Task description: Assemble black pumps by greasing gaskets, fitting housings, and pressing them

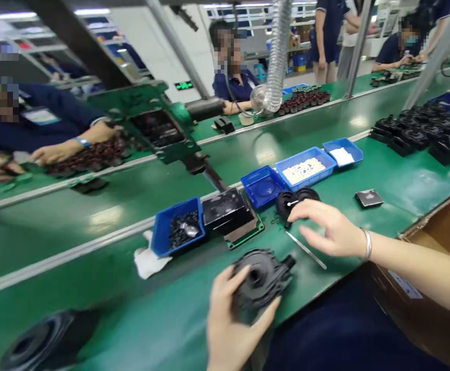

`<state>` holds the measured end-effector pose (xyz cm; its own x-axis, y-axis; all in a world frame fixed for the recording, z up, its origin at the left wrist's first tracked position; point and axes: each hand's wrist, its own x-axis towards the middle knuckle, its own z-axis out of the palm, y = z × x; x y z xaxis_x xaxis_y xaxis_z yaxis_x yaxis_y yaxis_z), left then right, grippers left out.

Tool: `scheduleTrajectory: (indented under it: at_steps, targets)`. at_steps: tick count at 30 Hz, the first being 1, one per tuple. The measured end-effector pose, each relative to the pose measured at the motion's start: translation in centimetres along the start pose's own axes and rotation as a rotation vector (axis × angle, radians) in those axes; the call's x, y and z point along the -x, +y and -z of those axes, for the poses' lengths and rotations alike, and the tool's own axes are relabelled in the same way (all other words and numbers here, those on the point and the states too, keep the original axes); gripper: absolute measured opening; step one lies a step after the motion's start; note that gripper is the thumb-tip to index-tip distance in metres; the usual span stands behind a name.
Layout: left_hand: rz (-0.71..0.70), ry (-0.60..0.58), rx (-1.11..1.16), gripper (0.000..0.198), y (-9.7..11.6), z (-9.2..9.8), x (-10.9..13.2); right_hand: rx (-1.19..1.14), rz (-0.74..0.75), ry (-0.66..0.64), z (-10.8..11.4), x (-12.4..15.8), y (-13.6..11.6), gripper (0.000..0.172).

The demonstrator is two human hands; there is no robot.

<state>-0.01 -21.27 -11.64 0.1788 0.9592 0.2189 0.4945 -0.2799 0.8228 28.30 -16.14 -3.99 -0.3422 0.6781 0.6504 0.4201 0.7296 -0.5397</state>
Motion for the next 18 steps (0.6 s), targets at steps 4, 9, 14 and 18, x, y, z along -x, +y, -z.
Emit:
scheduleTrajectory:
  at_steps: [4,9,14,18]
  targets:
    - [0.069,-0.026,0.098,0.09,-0.3,-3.3,0.2,-0.057,0.014,-0.357,-3.4,1.1,-1.2,0.074]
    - [0.116,-0.203,0.229,0.109,-0.6,-2.3,-0.3,-0.026,0.014,-0.518,-6.0,1.4,-0.9,0.088]
    - [0.114,-0.256,0.252,0.095,-1.0,-1.2,-0.2,-0.028,0.008,-0.547,-7.2,1.3,-0.2,0.075]
    - [0.168,-0.264,0.298,0.097,-1.0,-1.4,-0.4,-0.045,0.051,-0.544,-7.5,1.0,0.3,0.065]
